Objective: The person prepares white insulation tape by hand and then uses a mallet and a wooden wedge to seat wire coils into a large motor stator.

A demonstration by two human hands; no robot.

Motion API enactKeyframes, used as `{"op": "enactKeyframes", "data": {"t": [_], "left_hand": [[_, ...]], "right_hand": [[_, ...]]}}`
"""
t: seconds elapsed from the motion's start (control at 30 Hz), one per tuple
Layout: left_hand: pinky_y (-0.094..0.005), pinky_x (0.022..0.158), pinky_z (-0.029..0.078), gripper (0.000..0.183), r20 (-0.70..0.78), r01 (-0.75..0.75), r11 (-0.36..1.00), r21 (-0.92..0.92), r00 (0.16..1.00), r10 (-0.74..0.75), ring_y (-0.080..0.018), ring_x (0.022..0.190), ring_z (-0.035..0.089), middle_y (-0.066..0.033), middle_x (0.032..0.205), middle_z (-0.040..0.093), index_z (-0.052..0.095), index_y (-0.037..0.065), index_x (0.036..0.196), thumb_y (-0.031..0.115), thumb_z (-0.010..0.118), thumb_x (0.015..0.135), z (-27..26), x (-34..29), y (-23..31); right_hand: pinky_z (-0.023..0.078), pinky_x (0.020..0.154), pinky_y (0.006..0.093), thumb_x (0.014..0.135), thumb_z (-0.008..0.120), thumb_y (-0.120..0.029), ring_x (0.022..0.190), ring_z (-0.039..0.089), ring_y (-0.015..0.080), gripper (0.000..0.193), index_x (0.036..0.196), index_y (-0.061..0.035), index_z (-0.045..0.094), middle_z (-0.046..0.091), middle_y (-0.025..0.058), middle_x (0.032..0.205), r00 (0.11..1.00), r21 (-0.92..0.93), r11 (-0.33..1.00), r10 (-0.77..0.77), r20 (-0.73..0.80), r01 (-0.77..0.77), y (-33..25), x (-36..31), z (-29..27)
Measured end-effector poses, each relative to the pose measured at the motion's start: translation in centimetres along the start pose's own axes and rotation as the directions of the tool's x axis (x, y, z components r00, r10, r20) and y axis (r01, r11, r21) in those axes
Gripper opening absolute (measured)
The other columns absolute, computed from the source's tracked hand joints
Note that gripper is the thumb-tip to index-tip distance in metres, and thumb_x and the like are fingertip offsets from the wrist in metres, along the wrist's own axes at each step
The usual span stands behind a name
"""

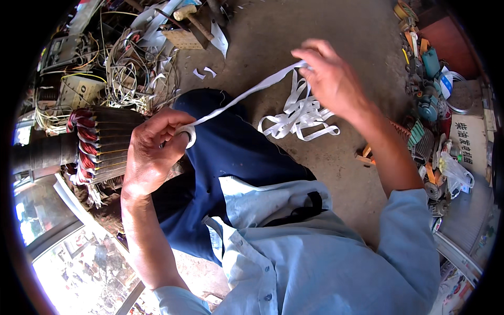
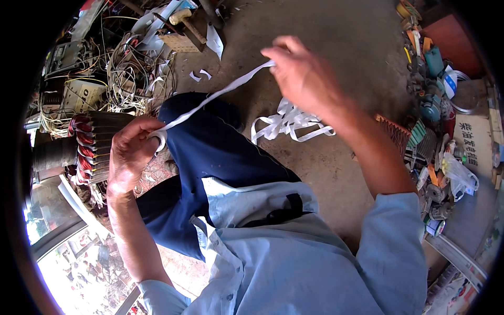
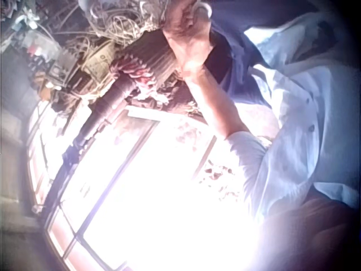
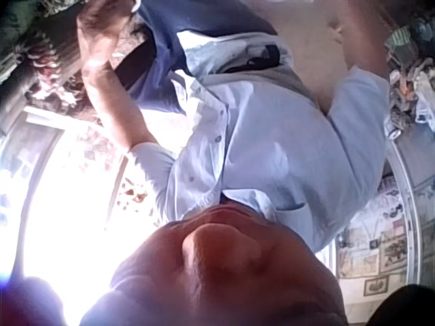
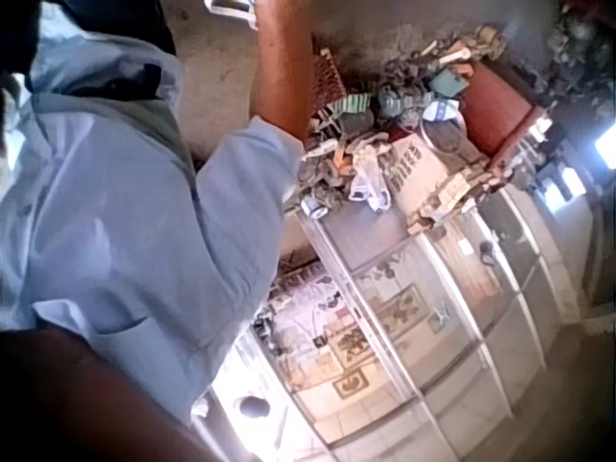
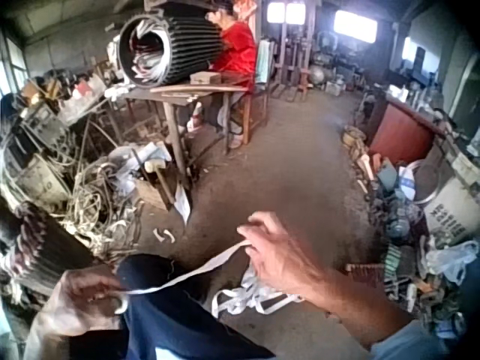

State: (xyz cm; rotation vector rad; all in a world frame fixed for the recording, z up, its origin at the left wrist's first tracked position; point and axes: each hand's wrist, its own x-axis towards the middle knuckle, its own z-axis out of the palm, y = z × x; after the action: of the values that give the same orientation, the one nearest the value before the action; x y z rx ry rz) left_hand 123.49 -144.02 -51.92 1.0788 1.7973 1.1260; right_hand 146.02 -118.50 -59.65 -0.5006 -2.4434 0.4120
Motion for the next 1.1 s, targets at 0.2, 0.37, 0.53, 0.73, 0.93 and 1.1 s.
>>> {"op": "enactKeyframes", "data": {"t": [0.2, 0.37, 0.53, 0.73, 0.93, 1.1], "left_hand": [[-0.0207, 0.072, 0.045, 0.023, 0.006, 0.074, 0.994, -0.077, 0.997, -0.074, -0.0051, 0.079, 0.057, -0.0006, 0.089, 0.066, 0.066, -0.003, 0.11, 0.001, 0.063, 0.087, 0.5, 1.8, -1.9], [-0.0208, 0.074, 0.046, 0.026, -0.017, 0.085, 0.991, -0.103, 0.996, -0.087, -0.006, 0.083, 0.059, -0.0026, 0.092, 0.067, 0.065, -0.002, 0.113, 0.001, 0.062, 0.087, 0.6, 1.0, -2.0], [-0.0212, 0.076, 0.046, 0.028, -0.035, 0.057, 0.99, -0.128, 0.997, -0.062, -0.0064, 0.086, 0.059, -0.0027, 0.095, 0.067, 0.064, -0.002, 0.115, -0.001, 0.062, 0.087, 0.5, 0.8, -2.4], [-0.0203, 0.079, 0.047, 0.029, 0.017, 0.143, 0.975, -0.169, 0.99, -0.143, -0.0064, 0.088, 0.059, -0.0017, 0.096, 0.066, 0.064, -0.002, 0.115, -0.004, 0.06, 0.087, 0.0, 0.0, -2.3], [-0.0215, 0.08, 0.048, 0.029, 0.082, 0.107, 0.965, -0.238, 0.993, -0.09, -0.0068, 0.09, 0.06, -0.0023, 0.096, 0.067, 0.064, -0.002, 0.115, -0.006, 0.059, 0.087, 0.6, 0.5, -1.9], [-0.022, 0.081, 0.048, 0.029, 0.03, 0.121, 0.976, -0.182, 0.993, -0.117, -0.0065, 0.09, 0.06, -0.0021, 0.095, 0.067, 0.065, -0.003, 0.114, -0.007, 0.059, 0.086, 0.0, 0.1, -3.3]], "right_hand": [[0.055, 0.074, 0.0393, 0.082, 0.067, -0.002, 0.083, 0.065, 0.0298, 0.026, 0.108, -0.0042, 0.062, 0.062, 0.0134, 0.112, 0.891, 0.642, 0.64, -0.424, -0.163, 0.422, -14.2, -0.3, -2.8], [0.053, 0.071, 0.0355, 0.085, 0.066, -0.002, 0.081, 0.063, 0.0244, 0.033, 0.116, -0.002, 0.057, 0.061, 0.0136, 0.116, 0.783, 0.739, 0.433, -0.588, -0.202, 0.516, -18.1, -1.2, -1.4], [0.052, 0.068, 0.0316, 0.088, 0.065, -0.002, 0.078, 0.061, 0.019, 0.04, 0.125, 0.0002, 0.051, 0.06, 0.0138, 0.12, 0.78, 0.716, 0.449, -0.587, -0.215, 0.535, -17.3, -0.9, -0.9], [0.05, 0.064, 0.027, 0.092, 0.063, -0.002, 0.075, 0.059, 0.0125, 0.048, 0.135, 0.0028, 0.044, 0.059, 0.0141, 0.124, 0.95, 0.617, 0.722, -0.246, -0.191, 0.311, -13.6, 1.2, 1.8], [0.05, 0.06, 0.0282, 0.093, 0.068, -0.016, 0.065, 0.06, 0.0093, 0.036, 0.12, 0.003, 0.056, 0.065, 0.0093, 0.086, 0.817, 0.787, 0.266, 0.003, 0.577, -0.557, -11.0, 0.2, 5.3], [0.043, 0.055, 0.0265, 0.094, 0.067, -0.015, 0.06, 0.053, 0.0061, 0.016, 0.091, -0.0001, 0.068, 0.061, 0.0004, 0.067, 0.89, 0.68, 0.598, 0.136, 0.435, -0.424, -7.5, 0.9, 5.4]]}}
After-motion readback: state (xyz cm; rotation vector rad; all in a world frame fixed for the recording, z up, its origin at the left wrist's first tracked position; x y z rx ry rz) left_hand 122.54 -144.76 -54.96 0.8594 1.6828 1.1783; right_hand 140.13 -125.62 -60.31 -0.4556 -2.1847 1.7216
